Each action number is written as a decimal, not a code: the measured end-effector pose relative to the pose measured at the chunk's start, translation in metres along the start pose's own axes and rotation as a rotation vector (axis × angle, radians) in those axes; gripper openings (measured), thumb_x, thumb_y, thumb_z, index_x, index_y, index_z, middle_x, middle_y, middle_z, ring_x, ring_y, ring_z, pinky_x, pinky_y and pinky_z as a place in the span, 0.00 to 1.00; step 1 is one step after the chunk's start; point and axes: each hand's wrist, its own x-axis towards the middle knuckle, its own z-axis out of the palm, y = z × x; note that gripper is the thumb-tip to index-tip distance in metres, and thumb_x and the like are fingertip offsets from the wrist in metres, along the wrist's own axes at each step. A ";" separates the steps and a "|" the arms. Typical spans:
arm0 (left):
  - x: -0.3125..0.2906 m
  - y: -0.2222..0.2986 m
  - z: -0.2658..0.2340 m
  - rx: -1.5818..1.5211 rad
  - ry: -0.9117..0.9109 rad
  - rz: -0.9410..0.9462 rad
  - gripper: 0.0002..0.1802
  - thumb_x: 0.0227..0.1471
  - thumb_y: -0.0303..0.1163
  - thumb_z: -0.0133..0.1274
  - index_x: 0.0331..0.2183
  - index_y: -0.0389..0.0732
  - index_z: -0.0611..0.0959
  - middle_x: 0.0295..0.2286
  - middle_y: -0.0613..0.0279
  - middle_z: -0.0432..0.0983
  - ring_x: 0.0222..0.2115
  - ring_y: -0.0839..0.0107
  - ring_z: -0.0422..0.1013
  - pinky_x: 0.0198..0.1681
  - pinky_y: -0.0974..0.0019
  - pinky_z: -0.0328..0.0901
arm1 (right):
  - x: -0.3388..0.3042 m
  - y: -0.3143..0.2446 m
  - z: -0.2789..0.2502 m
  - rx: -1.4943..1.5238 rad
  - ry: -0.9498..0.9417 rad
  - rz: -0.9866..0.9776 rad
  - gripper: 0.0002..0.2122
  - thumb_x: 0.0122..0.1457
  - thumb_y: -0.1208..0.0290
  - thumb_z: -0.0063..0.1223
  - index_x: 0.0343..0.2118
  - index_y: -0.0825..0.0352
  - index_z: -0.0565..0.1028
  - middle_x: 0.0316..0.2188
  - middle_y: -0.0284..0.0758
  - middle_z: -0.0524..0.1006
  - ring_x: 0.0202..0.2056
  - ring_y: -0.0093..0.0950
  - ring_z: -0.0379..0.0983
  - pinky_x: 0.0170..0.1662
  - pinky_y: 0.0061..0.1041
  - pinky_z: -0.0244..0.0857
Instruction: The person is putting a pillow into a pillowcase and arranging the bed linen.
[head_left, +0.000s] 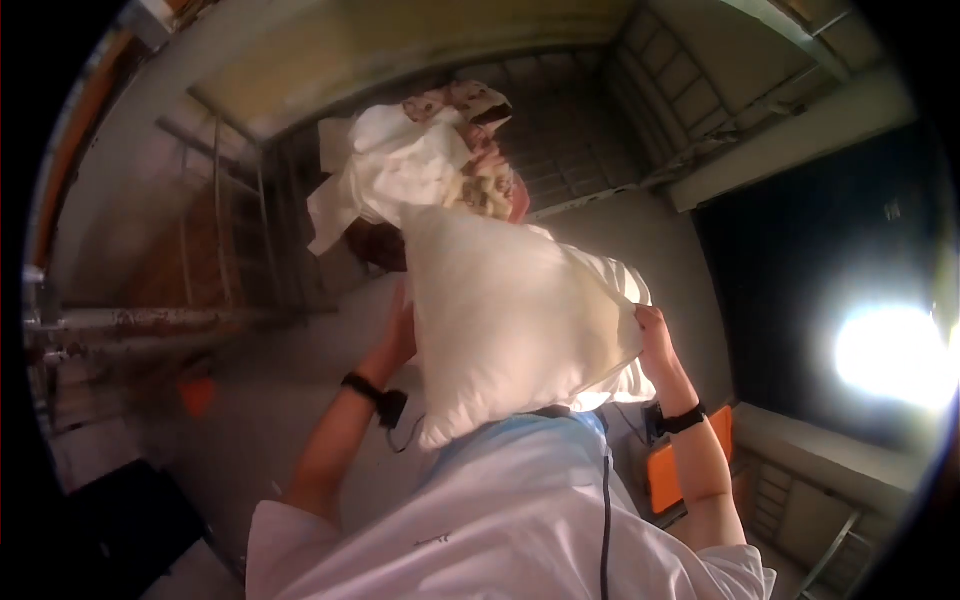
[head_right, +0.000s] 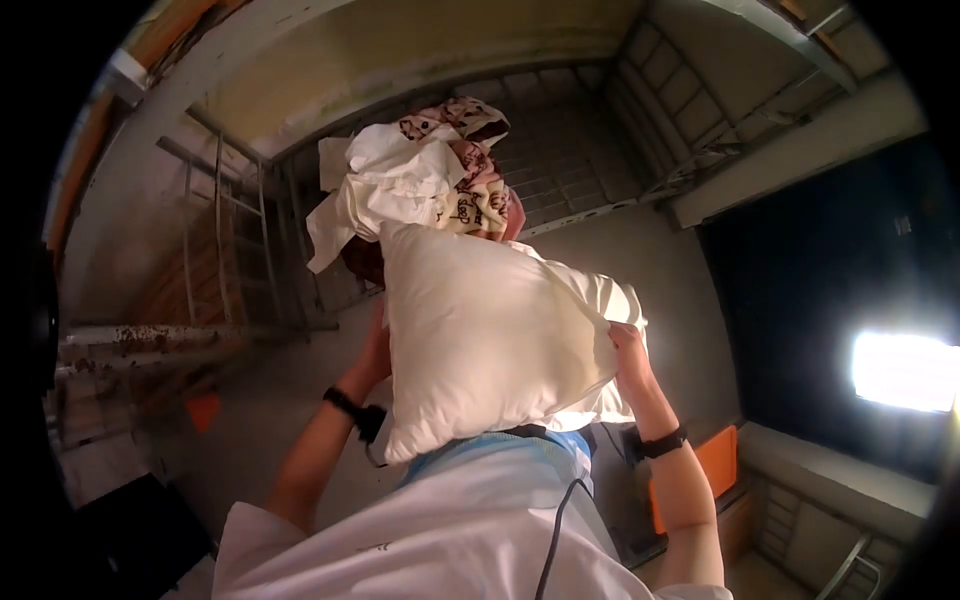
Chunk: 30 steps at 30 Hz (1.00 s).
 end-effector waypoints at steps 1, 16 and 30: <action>0.013 -0.004 0.003 -0.036 -0.016 0.020 0.31 0.54 0.39 0.50 0.56 0.39 0.63 0.51 0.55 0.66 0.50 0.68 0.62 0.53 0.61 0.59 | -0.004 0.002 0.003 0.022 -0.043 0.009 0.13 0.54 0.70 0.37 0.20 0.69 0.73 0.19 0.30 0.71 0.22 0.19 0.66 0.25 0.19 0.57; 0.039 0.075 0.167 0.111 0.532 -0.174 0.31 0.53 0.39 0.52 0.53 0.31 0.64 0.49 0.49 0.66 0.45 0.60 0.67 0.47 0.64 0.65 | 0.071 0.039 -0.060 -0.129 -0.258 0.052 0.23 0.61 0.60 0.40 0.51 0.76 0.66 0.45 0.41 0.74 0.43 0.28 0.71 0.49 0.21 0.62; -0.062 0.112 0.170 0.038 0.732 -0.003 0.10 0.55 0.29 0.48 0.36 0.34 0.80 0.29 0.67 0.77 0.28 0.79 0.71 0.32 0.72 0.67 | 0.075 -0.023 -0.058 -0.827 -1.135 0.180 0.23 0.56 0.55 0.51 0.43 0.75 0.72 0.33 0.38 0.77 0.33 0.27 0.74 0.40 0.26 0.68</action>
